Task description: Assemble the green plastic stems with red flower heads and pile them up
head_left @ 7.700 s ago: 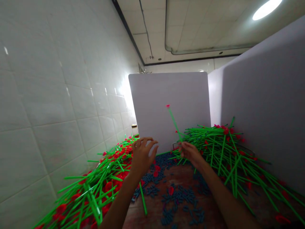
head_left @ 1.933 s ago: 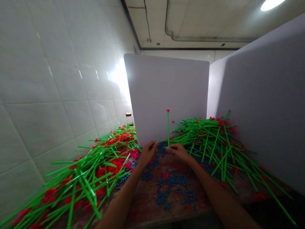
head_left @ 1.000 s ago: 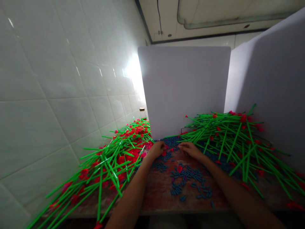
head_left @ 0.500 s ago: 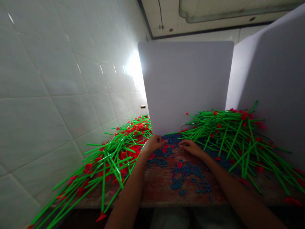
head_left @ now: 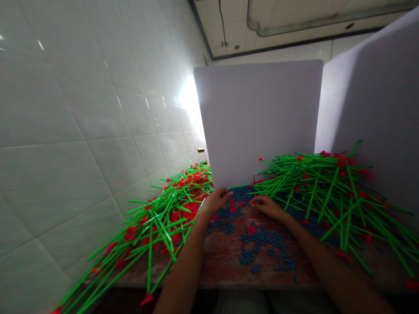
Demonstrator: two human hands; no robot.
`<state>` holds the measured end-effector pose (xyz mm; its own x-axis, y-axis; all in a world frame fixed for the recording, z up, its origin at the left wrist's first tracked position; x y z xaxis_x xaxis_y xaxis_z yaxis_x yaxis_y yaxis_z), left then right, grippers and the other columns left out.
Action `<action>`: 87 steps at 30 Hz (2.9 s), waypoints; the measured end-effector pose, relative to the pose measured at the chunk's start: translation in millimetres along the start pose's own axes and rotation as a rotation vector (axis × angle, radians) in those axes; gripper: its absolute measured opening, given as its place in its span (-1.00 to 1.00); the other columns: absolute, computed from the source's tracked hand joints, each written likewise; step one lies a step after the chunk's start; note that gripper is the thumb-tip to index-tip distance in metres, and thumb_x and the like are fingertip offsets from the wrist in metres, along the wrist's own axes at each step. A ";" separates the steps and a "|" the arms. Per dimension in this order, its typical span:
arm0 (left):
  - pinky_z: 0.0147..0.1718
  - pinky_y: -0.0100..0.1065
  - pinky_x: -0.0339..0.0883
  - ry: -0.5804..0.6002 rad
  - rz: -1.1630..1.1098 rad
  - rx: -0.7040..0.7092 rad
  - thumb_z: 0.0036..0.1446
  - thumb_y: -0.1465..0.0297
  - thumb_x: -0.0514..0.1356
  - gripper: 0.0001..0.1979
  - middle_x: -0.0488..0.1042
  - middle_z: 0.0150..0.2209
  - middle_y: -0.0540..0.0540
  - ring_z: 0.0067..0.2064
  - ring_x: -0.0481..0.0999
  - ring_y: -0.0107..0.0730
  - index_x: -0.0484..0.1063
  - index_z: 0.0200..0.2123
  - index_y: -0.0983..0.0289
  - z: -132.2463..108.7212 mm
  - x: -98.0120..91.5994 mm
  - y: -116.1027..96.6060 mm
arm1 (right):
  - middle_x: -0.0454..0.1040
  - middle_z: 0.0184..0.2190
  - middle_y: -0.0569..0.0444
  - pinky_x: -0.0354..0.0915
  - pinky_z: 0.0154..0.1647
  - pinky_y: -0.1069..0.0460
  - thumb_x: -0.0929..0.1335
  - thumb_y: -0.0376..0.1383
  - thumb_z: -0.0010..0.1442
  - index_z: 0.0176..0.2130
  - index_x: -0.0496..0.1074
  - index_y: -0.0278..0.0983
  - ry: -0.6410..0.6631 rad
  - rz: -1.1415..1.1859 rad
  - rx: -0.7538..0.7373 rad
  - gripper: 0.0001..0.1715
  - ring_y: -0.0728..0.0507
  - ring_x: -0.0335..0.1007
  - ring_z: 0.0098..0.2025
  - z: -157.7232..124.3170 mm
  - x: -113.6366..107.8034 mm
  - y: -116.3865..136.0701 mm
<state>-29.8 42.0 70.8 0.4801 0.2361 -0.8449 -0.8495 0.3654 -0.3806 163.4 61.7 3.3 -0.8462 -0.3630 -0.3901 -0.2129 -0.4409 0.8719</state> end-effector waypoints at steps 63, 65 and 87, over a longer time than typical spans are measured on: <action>-0.07 -0.27 0.31 -1.147 -0.162 0.328 0.22 0.38 0.07 -0.86 0.45 -0.21 0.09 -0.12 0.44 -0.40 0.38 -0.20 0.26 -53.9 -118.2 -18.6 | 0.35 -0.30 0.05 0.17 -0.27 0.07 0.29 -0.30 0.20 -0.31 0.44 -0.28 -0.029 -0.412 -0.328 -0.86 -0.05 0.29 -0.30 -9.7 27.7 41.0; -0.17 -0.33 0.36 -1.164 -0.280 0.300 0.25 0.35 0.03 -0.85 0.45 -0.27 0.06 -0.23 0.48 -0.45 0.32 -0.18 0.27 -55.8 -119.8 -21.7 | 0.37 -0.30 0.04 0.19 -0.23 0.05 0.27 -0.28 0.22 -0.30 0.43 -0.28 -0.068 -0.386 -0.337 -0.83 -0.07 0.31 -0.26 -9.4 24.5 42.8; -0.13 -0.38 0.28 -0.203 0.121 0.307 0.29 0.36 -0.09 -0.72 0.43 -0.18 0.11 -0.13 0.42 -0.37 0.38 -0.12 0.24 -8.3 22.2 -92.4 | 0.50 -0.38 0.06 0.35 -0.39 0.04 0.51 -0.02 -0.20 -0.35 0.45 -0.28 -0.514 0.597 -0.119 -0.51 -0.11 0.42 -0.35 -4.5 -43.7 34.3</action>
<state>57.5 6.0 84.1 0.4403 0.4562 -0.7733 -0.8123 0.5693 -0.1266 195.2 58.8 48.9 -0.9265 -0.1538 0.3434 0.3763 -0.3867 0.8419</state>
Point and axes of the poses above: each hand's wrist, its own z-axis towards the middle knuckle, its own x-axis out of the palm, y = z × x, the point moved 8 cm from there along z, towards the middle knuckle
